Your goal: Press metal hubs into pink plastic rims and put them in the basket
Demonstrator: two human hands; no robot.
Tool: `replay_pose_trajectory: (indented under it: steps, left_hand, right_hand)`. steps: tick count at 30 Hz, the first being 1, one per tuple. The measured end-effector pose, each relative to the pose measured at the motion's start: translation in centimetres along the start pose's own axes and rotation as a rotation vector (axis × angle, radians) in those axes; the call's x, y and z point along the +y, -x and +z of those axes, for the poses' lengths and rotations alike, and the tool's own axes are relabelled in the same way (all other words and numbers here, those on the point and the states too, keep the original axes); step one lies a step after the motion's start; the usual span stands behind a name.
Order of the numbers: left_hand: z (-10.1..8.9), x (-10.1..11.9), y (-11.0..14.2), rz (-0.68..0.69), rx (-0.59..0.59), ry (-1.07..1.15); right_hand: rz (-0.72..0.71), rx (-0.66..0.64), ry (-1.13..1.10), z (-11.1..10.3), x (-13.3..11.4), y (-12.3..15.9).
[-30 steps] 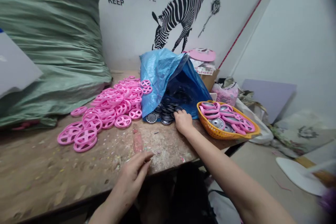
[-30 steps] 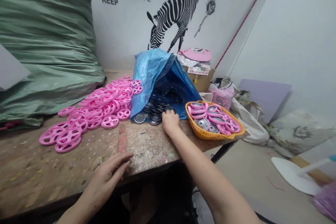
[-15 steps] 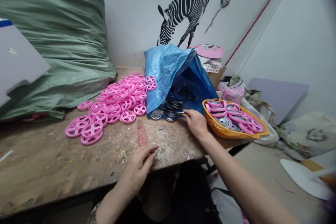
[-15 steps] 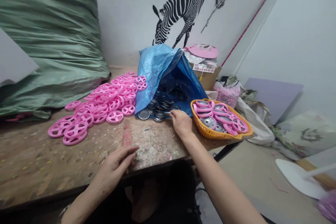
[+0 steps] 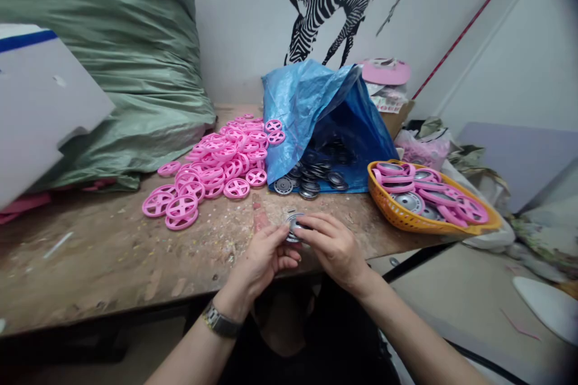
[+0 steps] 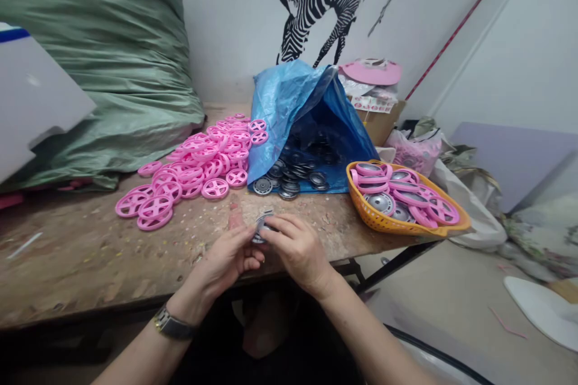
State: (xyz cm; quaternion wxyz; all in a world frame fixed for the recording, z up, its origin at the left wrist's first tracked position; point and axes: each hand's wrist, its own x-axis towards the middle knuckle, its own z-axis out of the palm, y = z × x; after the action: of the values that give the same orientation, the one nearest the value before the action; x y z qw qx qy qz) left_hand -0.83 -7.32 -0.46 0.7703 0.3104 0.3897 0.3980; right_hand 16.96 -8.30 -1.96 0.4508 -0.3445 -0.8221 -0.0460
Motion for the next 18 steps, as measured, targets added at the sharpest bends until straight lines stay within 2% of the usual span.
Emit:
replay_pose_trajectory:
  steps: [2, 4, 6, 8, 10, 13, 15, 18]
  left_hand:
    - [-0.1, -0.2, -0.2, 0.035, 0.01, -0.006]
    - [-0.3, -0.4, -0.4, 0.076, 0.024, -0.075]
    - [-0.4, -0.6, -0.4, 0.122, 0.056, -0.2]
    - [-0.5, -0.7, -0.5, 0.167, 0.092, -0.342]
    - [-0.4, -0.6, -0.6, 0.199, 0.106, -0.46]
    - [-0.3, -0.3, -0.6, 0.221, 0.096, -0.583]
    - [-0.2, -0.1, -0.6, 0.242, 0.102, -0.645]
    - [-0.3, 0.3, -1.0, 0.277, 0.106, -0.749]
  right_hand:
    - [0.008, -0.014, -0.008, 0.2, -0.4, 0.4]
    - [0.08, -0.008, -0.059, 0.2, -0.5, 0.6]
    - [0.232, 0.019, -0.115, 0.0, -0.4, 0.5]
    - [0.443, 0.015, -0.175, -0.2, -0.2, 0.3]
    - [0.64, -0.047, -0.262, -0.1, 0.1, 0.1]
    - [0.846, -0.103, -0.442, 0.4, 0.6, -0.1]
    - [0.935, -0.029, -0.531, 0.6, 1.0, 0.0]
    - [0.981, 0.153, -0.566, 0.7, 2.0, 0.3]
